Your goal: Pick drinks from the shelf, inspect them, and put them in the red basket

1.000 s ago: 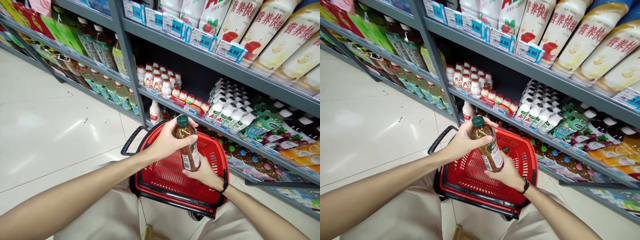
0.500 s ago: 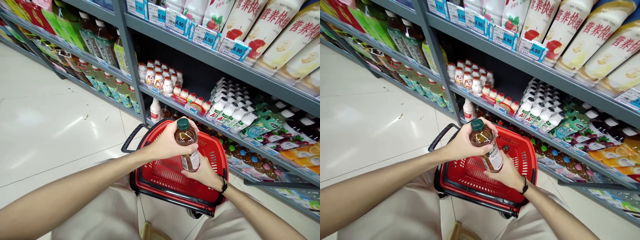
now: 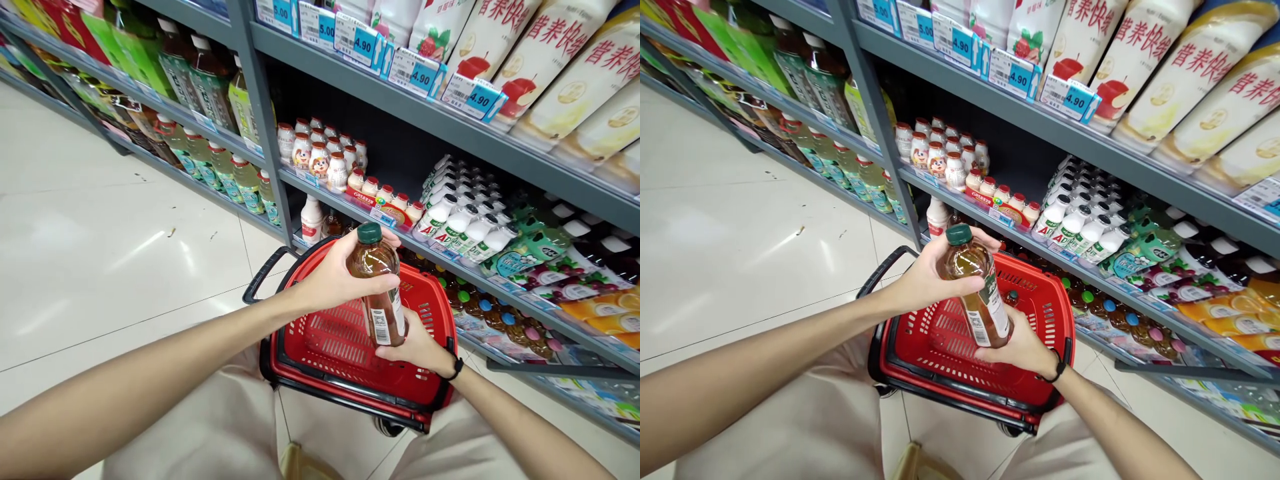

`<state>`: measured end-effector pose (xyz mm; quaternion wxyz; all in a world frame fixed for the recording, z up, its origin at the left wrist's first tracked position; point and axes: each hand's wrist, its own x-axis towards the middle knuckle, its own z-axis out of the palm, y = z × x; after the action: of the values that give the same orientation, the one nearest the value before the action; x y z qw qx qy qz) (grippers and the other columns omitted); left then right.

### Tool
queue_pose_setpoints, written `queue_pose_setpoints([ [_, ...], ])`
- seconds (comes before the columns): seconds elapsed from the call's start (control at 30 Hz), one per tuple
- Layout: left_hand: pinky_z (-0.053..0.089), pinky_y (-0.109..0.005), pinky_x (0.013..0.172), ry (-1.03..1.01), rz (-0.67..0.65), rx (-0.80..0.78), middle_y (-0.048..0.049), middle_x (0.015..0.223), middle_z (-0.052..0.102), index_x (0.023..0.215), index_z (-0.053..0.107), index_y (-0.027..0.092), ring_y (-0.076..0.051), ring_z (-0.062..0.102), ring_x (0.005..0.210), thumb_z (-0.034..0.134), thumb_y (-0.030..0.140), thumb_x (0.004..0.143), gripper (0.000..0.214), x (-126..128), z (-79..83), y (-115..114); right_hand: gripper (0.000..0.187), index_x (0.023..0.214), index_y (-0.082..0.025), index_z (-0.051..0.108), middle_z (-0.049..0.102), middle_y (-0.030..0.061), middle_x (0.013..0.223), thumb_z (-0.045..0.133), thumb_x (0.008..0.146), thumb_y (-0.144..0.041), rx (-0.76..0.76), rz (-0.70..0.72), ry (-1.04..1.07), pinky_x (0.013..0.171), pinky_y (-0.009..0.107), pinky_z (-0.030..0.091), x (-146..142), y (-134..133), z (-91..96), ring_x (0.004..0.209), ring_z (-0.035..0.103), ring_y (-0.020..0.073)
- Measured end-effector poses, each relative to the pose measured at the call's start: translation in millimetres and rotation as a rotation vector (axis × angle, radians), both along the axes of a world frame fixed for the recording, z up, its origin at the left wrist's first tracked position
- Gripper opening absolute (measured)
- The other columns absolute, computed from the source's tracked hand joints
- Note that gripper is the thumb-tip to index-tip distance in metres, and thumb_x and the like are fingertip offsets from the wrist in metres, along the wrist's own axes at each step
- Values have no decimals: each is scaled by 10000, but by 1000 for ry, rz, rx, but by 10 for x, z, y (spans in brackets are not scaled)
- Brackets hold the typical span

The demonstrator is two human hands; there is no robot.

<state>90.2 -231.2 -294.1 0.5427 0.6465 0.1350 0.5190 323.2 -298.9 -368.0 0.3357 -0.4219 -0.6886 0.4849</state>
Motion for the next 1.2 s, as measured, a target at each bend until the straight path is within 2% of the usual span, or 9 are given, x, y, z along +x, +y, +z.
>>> queue_pose_setpoints([
  [0.1,512,-428,1095,-75,-84,-63,-145,1438,640,1425,551,210,-308,636,1292,842,359,853,659,-40,17,41,654,1225,-223,583,722,21,954,952,727,-430,-208,105,189,548,254,552,8,-15,49,620,643,132],
  [0.17,487,-466,1119,-101,-125,-120,-135,1473,630,1444,558,225,-343,604,1343,793,434,876,649,-57,21,73,728,1311,-235,526,738,39,970,926,760,-493,-329,169,280,469,243,524,7,-32,62,552,652,136],
  [0.33,464,-489,1123,-130,-91,-274,-94,1432,668,1410,615,233,-370,566,1382,683,557,913,597,-72,-29,174,719,1317,-197,553,771,125,1017,836,816,-628,-393,212,394,515,288,578,13,-40,58,618,718,191],
  [0.47,499,-441,1059,-115,-68,-270,-79,1454,655,1448,593,249,-336,598,1341,686,478,940,565,-79,-61,221,724,1318,-199,589,770,138,1014,718,858,-744,-401,136,442,515,291,569,34,-10,53,714,752,240],
  [0.63,467,-449,1128,-122,-37,-202,-106,1423,676,1386,625,211,-313,620,1318,787,380,869,568,-70,22,169,594,1266,-224,572,739,57,923,803,862,-593,-225,-61,333,549,308,583,12,-38,36,625,701,193],
  [0.77,496,-467,1104,-170,-85,-262,-110,1351,719,1266,700,194,-314,674,1239,778,348,844,456,-54,86,126,623,1283,-241,551,730,86,1146,885,811,-473,88,-246,163,864,372,629,-12,-72,25,971,744,249],
  [0.83,542,-458,1039,-218,-110,-318,-120,1316,736,1170,749,174,-327,701,1193,750,381,853,378,-49,98,127,656,1344,-248,512,709,116,1264,871,829,-440,195,-239,118,962,394,609,8,-69,35,1119,724,279],
  [0.97,580,-408,971,-246,-81,-370,-133,1233,766,1026,805,148,-308,716,1138,728,459,865,359,-57,99,156,681,1491,-264,410,673,148,1353,766,917,-352,282,-160,10,1023,416,596,81,-66,56,1180,715,274],
  [1.2,592,-413,937,-274,-96,-406,-118,975,794,771,771,142,-253,738,913,749,443,807,303,-92,83,183,737,1449,-256,497,695,135,1366,863,810,-251,312,-167,-85,995,366,622,24,-144,-1,1187,728,259],
])
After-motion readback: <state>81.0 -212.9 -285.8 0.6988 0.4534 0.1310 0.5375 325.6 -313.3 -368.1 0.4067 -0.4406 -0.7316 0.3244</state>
